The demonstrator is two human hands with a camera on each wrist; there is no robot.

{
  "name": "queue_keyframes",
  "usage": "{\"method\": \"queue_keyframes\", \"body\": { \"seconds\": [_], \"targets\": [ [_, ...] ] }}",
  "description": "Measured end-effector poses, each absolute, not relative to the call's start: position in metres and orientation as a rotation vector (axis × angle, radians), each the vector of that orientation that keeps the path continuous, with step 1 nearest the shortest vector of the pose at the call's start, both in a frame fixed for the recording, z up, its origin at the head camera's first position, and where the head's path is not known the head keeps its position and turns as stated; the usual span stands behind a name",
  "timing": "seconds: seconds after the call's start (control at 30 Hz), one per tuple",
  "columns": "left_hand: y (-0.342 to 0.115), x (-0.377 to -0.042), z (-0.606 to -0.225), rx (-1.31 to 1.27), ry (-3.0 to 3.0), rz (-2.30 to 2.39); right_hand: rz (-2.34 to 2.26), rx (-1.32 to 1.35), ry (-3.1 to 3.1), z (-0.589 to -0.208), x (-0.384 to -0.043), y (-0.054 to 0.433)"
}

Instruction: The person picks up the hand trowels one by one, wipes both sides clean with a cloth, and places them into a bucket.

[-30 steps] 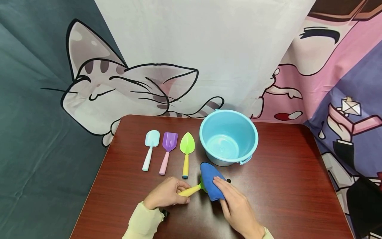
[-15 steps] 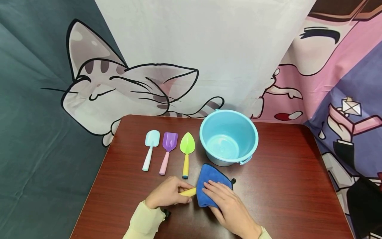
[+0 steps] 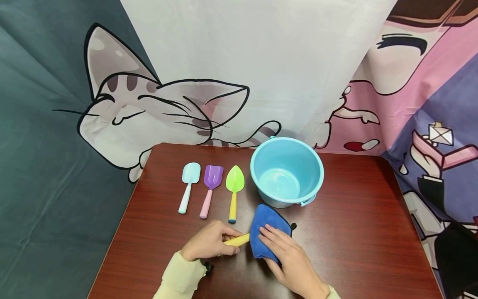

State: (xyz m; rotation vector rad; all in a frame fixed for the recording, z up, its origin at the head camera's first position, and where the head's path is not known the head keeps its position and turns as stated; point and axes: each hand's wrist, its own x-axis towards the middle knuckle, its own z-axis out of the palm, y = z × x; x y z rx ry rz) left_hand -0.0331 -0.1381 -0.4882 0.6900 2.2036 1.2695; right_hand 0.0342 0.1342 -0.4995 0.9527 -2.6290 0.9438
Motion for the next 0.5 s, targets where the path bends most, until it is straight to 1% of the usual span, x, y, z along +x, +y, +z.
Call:
{"method": "queue_keyframes", "body": {
  "seconds": [0.2, 0.5],
  "targets": [
    [-0.14, -0.033, -0.488, 0.689, 2.193, 1.276, 0.996, 0.843, -2.665, -0.505, 0.035, 0.143],
    [-0.143, -0.032, -0.486, 0.73, 2.19, 1.284, 0.956, 0.7, -2.674, -0.507, 0.033, 0.153]
  ]
}}
